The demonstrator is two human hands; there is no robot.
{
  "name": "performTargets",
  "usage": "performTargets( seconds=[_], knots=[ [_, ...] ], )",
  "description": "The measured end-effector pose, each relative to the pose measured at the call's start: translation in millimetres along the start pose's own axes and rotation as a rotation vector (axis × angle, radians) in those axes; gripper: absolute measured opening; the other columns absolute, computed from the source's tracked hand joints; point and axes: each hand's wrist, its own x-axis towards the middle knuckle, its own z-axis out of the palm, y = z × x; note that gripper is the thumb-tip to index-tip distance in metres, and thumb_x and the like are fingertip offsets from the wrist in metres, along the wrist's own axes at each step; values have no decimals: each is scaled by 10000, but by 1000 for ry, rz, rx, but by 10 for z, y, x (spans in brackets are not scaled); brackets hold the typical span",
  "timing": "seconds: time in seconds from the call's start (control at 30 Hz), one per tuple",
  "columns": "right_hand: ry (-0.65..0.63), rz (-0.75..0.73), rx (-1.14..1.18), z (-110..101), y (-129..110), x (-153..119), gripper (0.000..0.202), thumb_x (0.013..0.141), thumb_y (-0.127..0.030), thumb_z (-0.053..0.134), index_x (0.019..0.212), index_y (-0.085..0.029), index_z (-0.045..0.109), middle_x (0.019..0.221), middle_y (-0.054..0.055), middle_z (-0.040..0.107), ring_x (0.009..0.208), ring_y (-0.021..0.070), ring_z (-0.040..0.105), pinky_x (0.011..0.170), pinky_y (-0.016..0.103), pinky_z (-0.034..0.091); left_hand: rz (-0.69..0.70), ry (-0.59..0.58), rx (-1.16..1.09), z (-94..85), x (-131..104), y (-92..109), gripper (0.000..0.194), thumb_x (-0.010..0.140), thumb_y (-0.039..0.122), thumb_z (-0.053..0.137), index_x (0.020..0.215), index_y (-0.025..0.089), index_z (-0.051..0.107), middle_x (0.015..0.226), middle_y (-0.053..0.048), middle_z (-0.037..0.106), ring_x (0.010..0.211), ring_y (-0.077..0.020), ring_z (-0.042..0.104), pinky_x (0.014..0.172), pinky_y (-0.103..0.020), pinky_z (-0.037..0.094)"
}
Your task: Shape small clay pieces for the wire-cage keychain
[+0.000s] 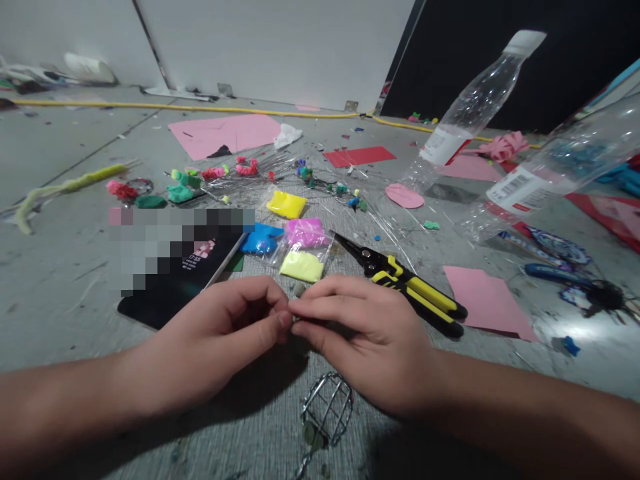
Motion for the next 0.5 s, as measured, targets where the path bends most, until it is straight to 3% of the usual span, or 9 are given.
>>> performTargets(
  seconds=[0.1, 0.3, 0.5],
  knots=[
    [0, 46, -18, -36, -7, 20, 97, 986, -99, 703, 985, -164, 775, 943, 59, 793, 834, 145, 748, 770, 259, 631, -33, -22, -48, -6, -17, -3, 219, 918, 360, 712, 797, 194, 635, 610, 77, 507, 518, -78, 387, 432, -141, 322],
    [2, 351, 63, -54, 28, 20, 75, 1020, -209, 661, 962, -189, 702, 794, 10, 747, 741, 147, 718, 690, 286, 582, -44, -26, -74, 2, -24, 27, 233, 910, 371, 716, 789, 199, 616, 610, 73, 531, 514, -79, 439, 437, -141, 369],
    [23, 418, 214, 3, 79, -10, 124, 968, -171, 672, 1050, -186, 764, 919, 52, 835, 784, 155, 788, 719, 294, 631, -20, -10, -77, -30, -31, 36, 220, 899, 345, 745, 774, 196, 641, 647, 64, 575, 528, -77, 489, 448, -136, 415]
  ],
)
